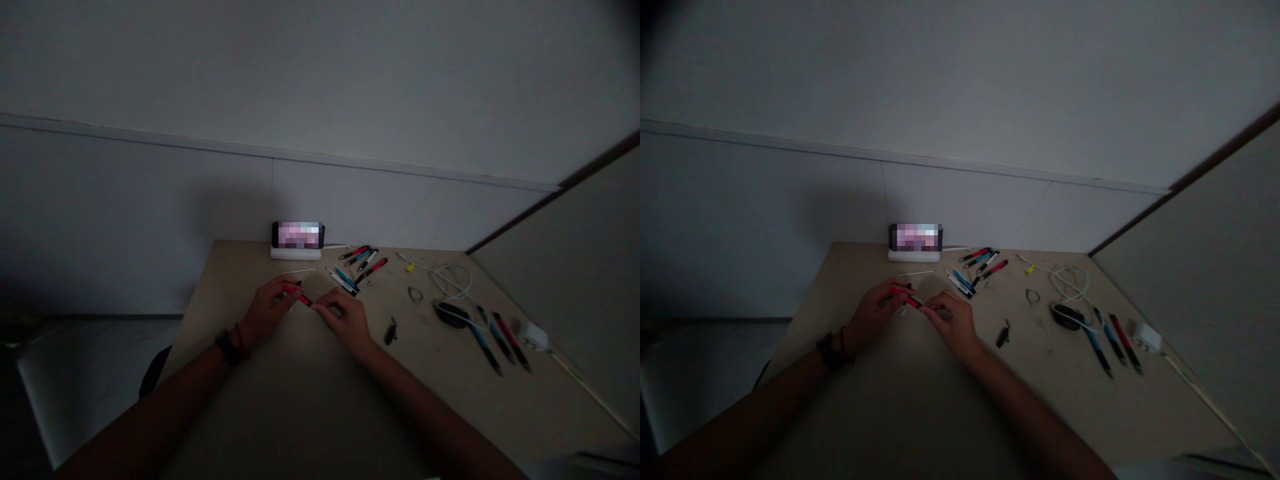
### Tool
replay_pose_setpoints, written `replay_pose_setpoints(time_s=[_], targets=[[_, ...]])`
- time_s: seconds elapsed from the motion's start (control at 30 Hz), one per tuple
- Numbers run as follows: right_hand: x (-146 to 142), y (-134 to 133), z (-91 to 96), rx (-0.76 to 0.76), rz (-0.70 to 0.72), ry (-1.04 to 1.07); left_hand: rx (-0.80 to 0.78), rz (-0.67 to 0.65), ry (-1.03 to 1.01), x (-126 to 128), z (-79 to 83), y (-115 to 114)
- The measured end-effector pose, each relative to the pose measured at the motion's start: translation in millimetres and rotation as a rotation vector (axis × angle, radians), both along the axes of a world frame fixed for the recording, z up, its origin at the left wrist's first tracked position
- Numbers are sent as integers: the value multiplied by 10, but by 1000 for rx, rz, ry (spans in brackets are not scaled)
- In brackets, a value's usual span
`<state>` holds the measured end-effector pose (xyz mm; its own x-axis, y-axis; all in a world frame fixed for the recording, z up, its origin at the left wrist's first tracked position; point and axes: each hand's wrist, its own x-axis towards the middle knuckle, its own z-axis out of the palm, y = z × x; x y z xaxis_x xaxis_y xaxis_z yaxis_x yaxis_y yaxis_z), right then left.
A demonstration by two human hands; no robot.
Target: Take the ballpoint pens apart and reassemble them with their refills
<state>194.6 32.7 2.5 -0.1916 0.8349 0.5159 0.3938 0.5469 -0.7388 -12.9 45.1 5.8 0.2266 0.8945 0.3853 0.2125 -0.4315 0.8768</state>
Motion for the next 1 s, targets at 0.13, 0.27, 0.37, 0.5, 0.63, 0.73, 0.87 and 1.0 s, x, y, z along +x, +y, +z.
replay_pose_setpoints(time_s=[0.13, 0.27, 0.37, 0.5, 0.63, 0.73, 0.87, 1.0], targets=[[8, 15, 27, -44, -9, 15, 14, 40, -13, -4, -3, 8], [22, 14, 48, -60, -33, -5, 59, 74, 35, -16, -33, 15], [33, 10, 52, -57, -48, -24, 124, 92, 111, -16, -37, 7], [34, 1, 73, -43, -46, -67, 204, 75, 256, 6, -22, -21], [11, -20, 112, -41, -10, -52, 262, 96, 366, 37, -23, -40], [-12, -49, 142, -39, 31, -39, 289, 109, 402, 52, -25, -47], [-36, -91, 173, -33, 104, -48, 320, 88, 422, 66, -20, -59], [-46, -134, 202, -5, 64, -56, 354, 21, 475, 93, -22, -83]])
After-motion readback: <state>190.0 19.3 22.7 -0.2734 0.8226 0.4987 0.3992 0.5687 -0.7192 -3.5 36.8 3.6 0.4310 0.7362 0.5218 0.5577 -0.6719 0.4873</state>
